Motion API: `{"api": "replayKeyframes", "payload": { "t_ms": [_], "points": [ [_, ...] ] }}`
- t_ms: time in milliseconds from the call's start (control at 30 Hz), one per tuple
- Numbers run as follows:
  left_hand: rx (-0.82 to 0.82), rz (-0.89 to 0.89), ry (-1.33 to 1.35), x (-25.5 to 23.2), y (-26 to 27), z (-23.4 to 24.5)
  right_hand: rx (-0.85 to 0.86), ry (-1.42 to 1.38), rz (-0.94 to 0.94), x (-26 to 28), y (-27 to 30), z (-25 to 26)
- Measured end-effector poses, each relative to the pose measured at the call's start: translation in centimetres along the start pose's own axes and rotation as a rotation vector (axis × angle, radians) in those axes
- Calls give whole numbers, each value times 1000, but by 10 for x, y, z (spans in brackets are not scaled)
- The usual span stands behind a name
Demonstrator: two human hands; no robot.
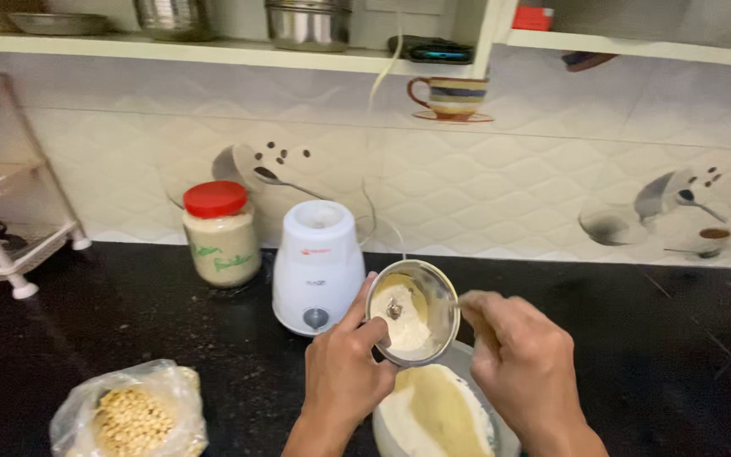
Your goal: The person spoons blended powder out of a small blender grinding jar into a large bowl, adds soybeans from a plastic bag into the jar, attaches the jar to the blender base and runs it, then spoons the freshly ground powder into the bowl and scrapes the jar.
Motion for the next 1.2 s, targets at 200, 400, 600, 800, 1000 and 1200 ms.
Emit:
{"api": "replayKeyframes", "payload": {
  "t_ms": [200,400,600,800,1000,1200],
  "points": [
    [-7,-191,-14,-31,5,-39,138,-111,202,-24,2,9],
    [-77,-278,-109,-40,3,-52,-59,-35,260,-50,3,32],
    [-103,-248,-152,-38,-6,-56,80,-90,5,-62,6,25],
    [-117,-274,-180,-23,-10,-57,22,-233,41,-76,7,25],
    [-128,-261,-175,-20,-18,-52,84,-140,118,-81,-5,14],
    [-167,-370,-186,-11,-28,-53,158,-272,-31,-93,-3,3]
  ]
}}
Point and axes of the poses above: each hand's wrist, its own y-axis away from the middle knuckle, its own z-axis out of the back of the hand, x = y × z, the point moved 3 cm from there along -y, towards the middle knuckle, and after that the axes turned 1 degree about z, right-handed, at the moved point
